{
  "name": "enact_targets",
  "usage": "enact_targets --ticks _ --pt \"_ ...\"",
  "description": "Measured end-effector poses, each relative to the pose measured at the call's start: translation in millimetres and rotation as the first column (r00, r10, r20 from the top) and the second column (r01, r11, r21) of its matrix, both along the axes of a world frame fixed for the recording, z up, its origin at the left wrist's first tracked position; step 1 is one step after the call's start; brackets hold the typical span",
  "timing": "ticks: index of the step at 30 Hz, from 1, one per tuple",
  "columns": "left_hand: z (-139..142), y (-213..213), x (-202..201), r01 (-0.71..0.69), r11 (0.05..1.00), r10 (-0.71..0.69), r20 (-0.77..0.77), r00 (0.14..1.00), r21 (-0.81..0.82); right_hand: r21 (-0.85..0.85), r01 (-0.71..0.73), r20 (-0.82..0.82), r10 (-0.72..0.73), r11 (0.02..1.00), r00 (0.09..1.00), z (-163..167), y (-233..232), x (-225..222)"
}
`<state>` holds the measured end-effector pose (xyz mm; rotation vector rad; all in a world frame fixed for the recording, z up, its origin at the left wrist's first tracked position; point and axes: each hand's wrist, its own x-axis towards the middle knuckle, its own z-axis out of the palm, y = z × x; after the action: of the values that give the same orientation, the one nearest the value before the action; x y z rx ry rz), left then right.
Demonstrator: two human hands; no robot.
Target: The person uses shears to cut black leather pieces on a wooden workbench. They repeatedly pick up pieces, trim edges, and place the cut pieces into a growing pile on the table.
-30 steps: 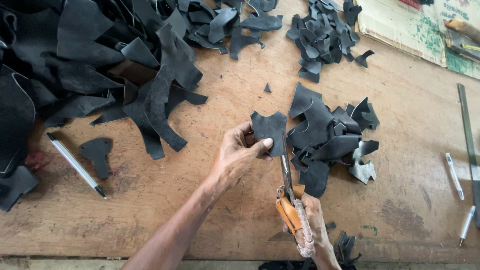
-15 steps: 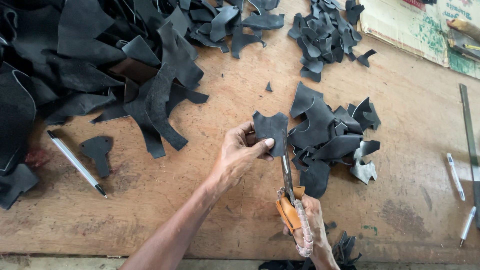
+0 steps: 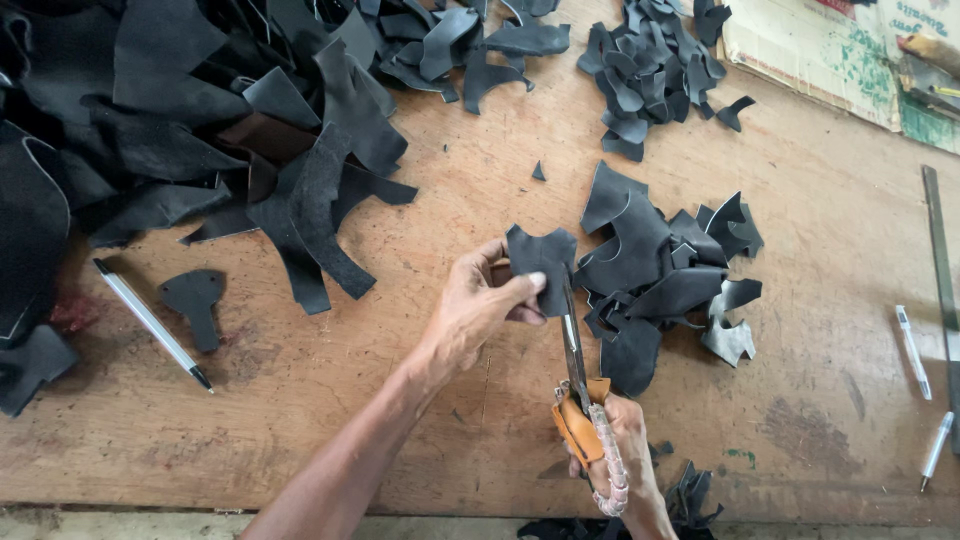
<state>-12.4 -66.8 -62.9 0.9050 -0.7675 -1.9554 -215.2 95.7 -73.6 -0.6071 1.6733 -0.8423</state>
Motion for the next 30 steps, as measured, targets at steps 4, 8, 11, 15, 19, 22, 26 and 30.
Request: enact_targets --ticks 4,8,11,15,19,22,26,30 --pt "3.1 -0.8 1.6 -0.036 0.997 0.038 0.027 0.999 -0.061 0.045 -0.006 -0.076 0.009 0.999 0.997 5.7 2.4 6.7" --pt "4.1 1.5 0.9 0.014 0.986 0.002 0.095 0.995 -0.167 0.025 -0.041 0.021 0.040 0.999 0.999 15.7 -3.6 6.8" --pt "2.9 5.5 -3.5 0.027 0.975 -0.037 -0.042 0.998 -0.221 0.016 -0.040 0.072 0.039 0.999 0.997 24.9 -16.2 5.1" --pt "0.6 6.7 -9.7 0.053 0.977 -0.069 -0.074 0.995 -0.204 0.010 -0.182 0.036 0.182 0.983 0.983 43.0 -27.7 1.1" --pt "0.6 6.5 -8.0 0.060 0.983 -0.087 -0.156 0.984 -0.171 -0.011 -0.198 0.024 0.198 0.980 0.980 49.1 -31.6 3.8" --pt "2.0 6.7 -5.0 0.073 0.990 -0.097 -0.207 0.973 -0.120 -0.068 -0.127 0.150 0.136 0.990 0.979 41.8 -32.6 5.8" --pt "3.7 6.6 -3.5 0.099 0.992 -0.113 -0.223 0.968 -0.072 -0.057 -0.060 0.189 0.070 0.997 0.980 31.2 -28.5 1.0" --pt "4.3 7.0 -4.1 0.100 0.994 -0.110 -0.250 0.962 -0.055 -0.082 -0.048 0.225 0.066 0.995 0.972 27.0 -27.1 -3.5"
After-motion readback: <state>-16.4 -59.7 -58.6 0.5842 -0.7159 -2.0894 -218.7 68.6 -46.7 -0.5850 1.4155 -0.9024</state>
